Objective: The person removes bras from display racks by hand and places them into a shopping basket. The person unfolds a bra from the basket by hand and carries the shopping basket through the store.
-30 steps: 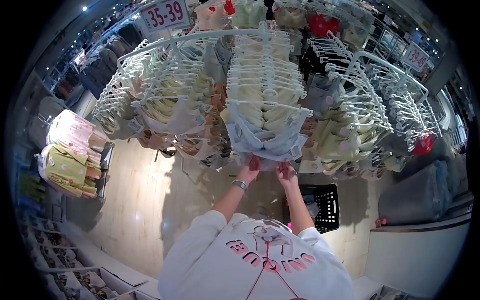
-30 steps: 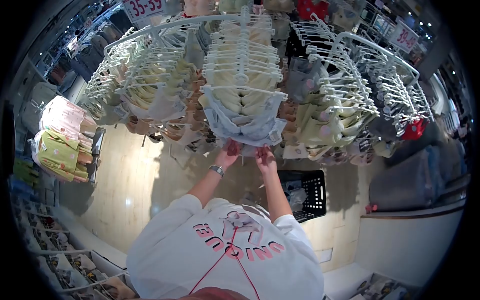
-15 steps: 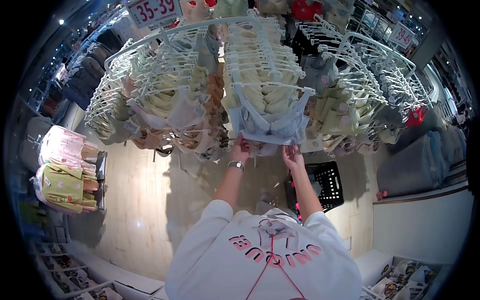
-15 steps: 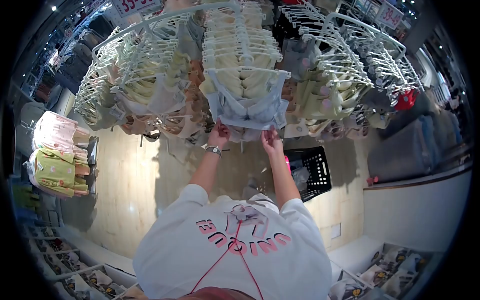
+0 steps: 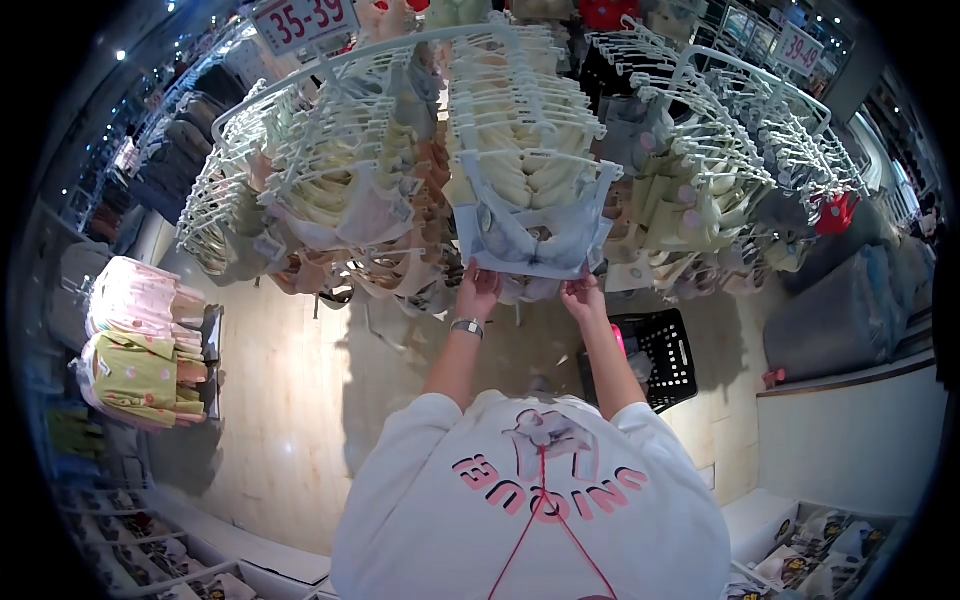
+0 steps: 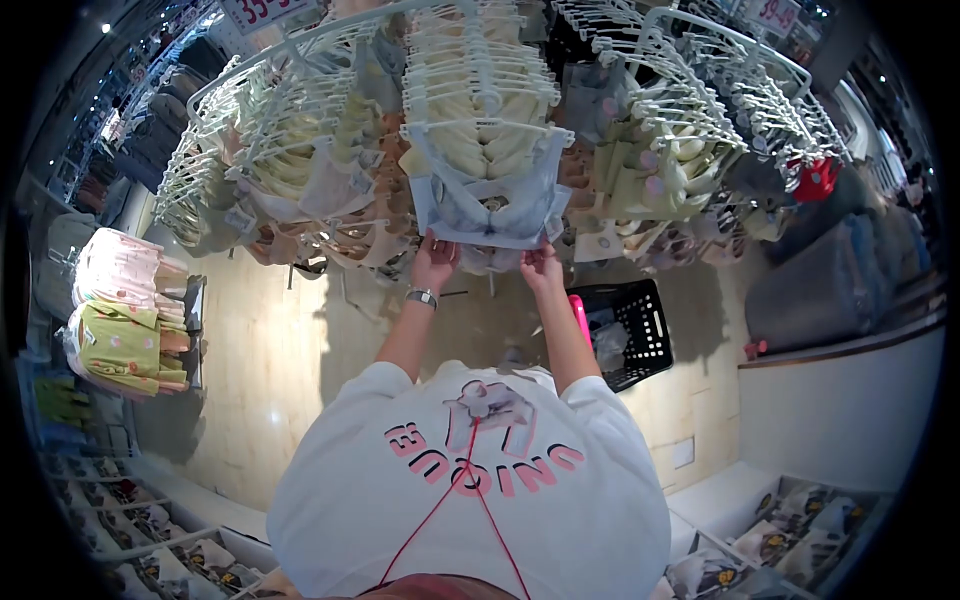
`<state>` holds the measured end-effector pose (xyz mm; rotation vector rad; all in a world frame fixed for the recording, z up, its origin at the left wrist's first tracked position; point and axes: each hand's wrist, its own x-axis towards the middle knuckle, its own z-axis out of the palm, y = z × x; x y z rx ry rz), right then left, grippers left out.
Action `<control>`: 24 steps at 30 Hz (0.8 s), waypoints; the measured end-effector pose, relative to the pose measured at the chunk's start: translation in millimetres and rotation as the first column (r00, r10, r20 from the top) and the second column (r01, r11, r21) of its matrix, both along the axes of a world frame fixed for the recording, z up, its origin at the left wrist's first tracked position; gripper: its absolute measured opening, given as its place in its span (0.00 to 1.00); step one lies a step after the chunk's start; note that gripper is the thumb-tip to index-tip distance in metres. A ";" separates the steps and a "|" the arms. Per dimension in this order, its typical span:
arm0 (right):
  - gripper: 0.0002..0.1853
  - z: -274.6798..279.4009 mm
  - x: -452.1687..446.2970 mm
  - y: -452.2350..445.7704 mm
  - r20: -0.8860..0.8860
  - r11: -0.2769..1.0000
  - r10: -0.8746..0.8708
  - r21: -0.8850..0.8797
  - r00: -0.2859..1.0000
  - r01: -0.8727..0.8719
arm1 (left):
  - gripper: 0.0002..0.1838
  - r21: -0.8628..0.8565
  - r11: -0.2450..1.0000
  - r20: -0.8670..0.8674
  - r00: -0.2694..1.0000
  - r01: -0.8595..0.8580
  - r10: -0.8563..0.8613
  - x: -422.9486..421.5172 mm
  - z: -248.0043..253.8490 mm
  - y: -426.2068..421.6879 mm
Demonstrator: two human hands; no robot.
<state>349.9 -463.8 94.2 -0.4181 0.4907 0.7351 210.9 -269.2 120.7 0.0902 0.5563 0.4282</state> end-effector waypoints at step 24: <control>0.11 5.6 18.7 -15.3 0.190 0.969 0.031 -0.247 0.981 0.017 | 0.09 0.054 0.998 -0.067 0.997 0.042 -0.038 -6.7 -7.8 6.3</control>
